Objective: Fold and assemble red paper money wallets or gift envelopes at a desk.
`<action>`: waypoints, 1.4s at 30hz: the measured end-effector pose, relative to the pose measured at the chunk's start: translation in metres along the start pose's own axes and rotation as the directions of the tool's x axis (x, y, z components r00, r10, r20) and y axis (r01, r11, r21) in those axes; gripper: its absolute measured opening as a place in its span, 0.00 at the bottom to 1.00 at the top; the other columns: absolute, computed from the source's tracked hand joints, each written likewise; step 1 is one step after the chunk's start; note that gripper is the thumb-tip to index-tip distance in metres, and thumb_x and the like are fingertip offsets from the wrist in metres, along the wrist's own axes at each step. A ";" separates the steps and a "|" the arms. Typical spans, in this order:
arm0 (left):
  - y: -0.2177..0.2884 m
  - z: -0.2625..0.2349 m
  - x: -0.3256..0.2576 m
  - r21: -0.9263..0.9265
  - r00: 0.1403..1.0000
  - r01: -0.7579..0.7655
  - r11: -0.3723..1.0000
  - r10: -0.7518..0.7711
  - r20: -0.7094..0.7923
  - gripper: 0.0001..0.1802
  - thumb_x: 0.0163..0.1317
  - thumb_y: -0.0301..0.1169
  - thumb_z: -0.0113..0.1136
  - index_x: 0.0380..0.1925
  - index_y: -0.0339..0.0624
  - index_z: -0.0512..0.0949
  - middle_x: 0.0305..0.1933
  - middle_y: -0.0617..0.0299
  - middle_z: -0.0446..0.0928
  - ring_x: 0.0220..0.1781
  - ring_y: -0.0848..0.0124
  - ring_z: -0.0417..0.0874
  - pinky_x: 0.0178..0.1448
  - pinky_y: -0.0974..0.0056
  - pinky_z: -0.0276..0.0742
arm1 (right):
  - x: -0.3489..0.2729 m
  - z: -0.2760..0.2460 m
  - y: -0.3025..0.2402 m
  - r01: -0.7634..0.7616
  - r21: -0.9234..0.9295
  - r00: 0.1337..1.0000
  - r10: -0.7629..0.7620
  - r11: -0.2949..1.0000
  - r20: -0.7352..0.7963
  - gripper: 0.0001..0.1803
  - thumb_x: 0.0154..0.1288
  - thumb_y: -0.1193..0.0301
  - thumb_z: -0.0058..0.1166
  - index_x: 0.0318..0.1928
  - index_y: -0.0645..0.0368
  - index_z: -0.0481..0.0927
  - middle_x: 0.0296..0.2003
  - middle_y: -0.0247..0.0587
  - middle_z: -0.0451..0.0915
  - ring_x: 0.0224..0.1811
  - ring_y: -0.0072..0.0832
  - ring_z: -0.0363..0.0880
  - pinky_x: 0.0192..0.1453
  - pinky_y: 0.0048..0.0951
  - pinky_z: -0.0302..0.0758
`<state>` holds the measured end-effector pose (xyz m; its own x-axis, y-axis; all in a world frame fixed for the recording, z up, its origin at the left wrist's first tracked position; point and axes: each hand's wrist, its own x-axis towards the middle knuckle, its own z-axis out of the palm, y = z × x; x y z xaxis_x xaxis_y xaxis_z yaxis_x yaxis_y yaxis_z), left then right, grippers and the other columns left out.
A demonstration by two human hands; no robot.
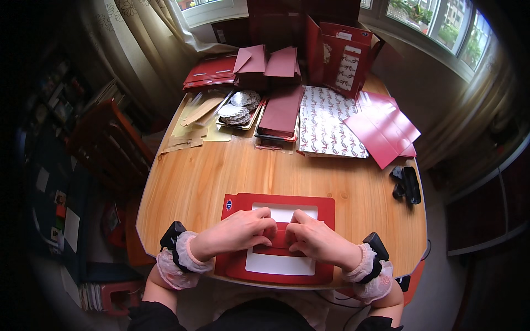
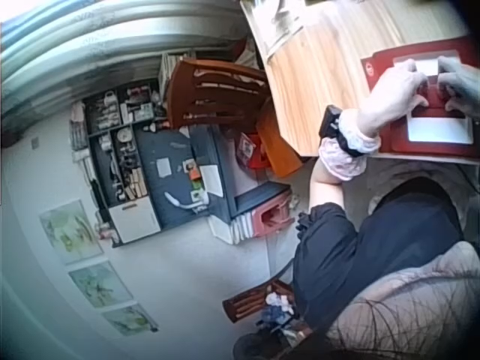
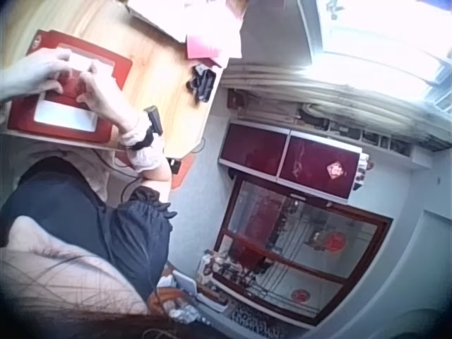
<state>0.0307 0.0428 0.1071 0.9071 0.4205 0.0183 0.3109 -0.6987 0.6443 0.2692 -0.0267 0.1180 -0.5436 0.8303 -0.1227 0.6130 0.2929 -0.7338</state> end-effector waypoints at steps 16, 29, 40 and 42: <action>0.000 0.001 0.003 -0.020 0.998 0.047 0.999 -0.046 0.030 0.12 0.59 0.32 0.69 0.37 0.40 0.76 0.42 0.53 0.75 0.44 0.52 0.80 0.47 0.53 0.76 | 0.006 0.001 0.008 0.046 0.011 0.997 -0.046 0.999 0.065 0.06 0.57 0.74 0.65 0.33 0.60 0.80 0.37 0.43 0.73 0.38 0.41 0.79 0.43 0.40 0.76; -0.008 0.004 0.000 -0.008 0.999 0.042 0.999 -0.042 0.003 0.13 0.59 0.30 0.69 0.40 0.39 0.76 0.42 0.52 0.73 0.44 0.52 0.79 0.48 0.52 0.75 | 0.018 0.026 0.009 0.207 0.156 0.978 -0.203 0.966 -0.044 0.04 0.65 0.76 0.56 0.37 0.64 0.76 0.41 0.49 0.76 0.39 0.47 0.79 0.44 0.40 0.76; -0.011 -0.003 -0.003 -0.195 0.997 0.059 0.979 -0.049 0.056 0.13 0.53 0.25 0.71 0.36 0.38 0.77 0.41 0.53 0.74 0.43 0.57 0.82 0.47 0.56 0.78 | 0.005 0.002 0.006 0.046 0.088 0.997 -0.052 0.995 0.061 0.03 0.60 0.79 0.58 0.31 0.65 0.76 0.34 0.47 0.77 0.37 0.46 0.79 0.41 0.40 0.76; -0.010 -0.004 -0.001 -0.203 0.996 0.066 0.977 -0.055 0.063 0.13 0.53 0.24 0.71 0.36 0.38 0.77 0.41 0.53 0.74 0.42 0.58 0.82 0.47 0.56 0.78 | 0.004 0.002 0.006 0.030 0.094 0.997 -0.036 0.995 0.063 0.03 0.60 0.79 0.58 0.31 0.65 0.76 0.34 0.47 0.77 0.37 0.46 0.79 0.41 0.40 0.75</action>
<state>0.0250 0.0519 0.1035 0.9050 0.4204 -0.0653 0.3064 -0.5374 0.7857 0.2693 -0.0225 0.1121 -0.6007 0.7875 -0.1380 0.5397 0.2720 -0.7967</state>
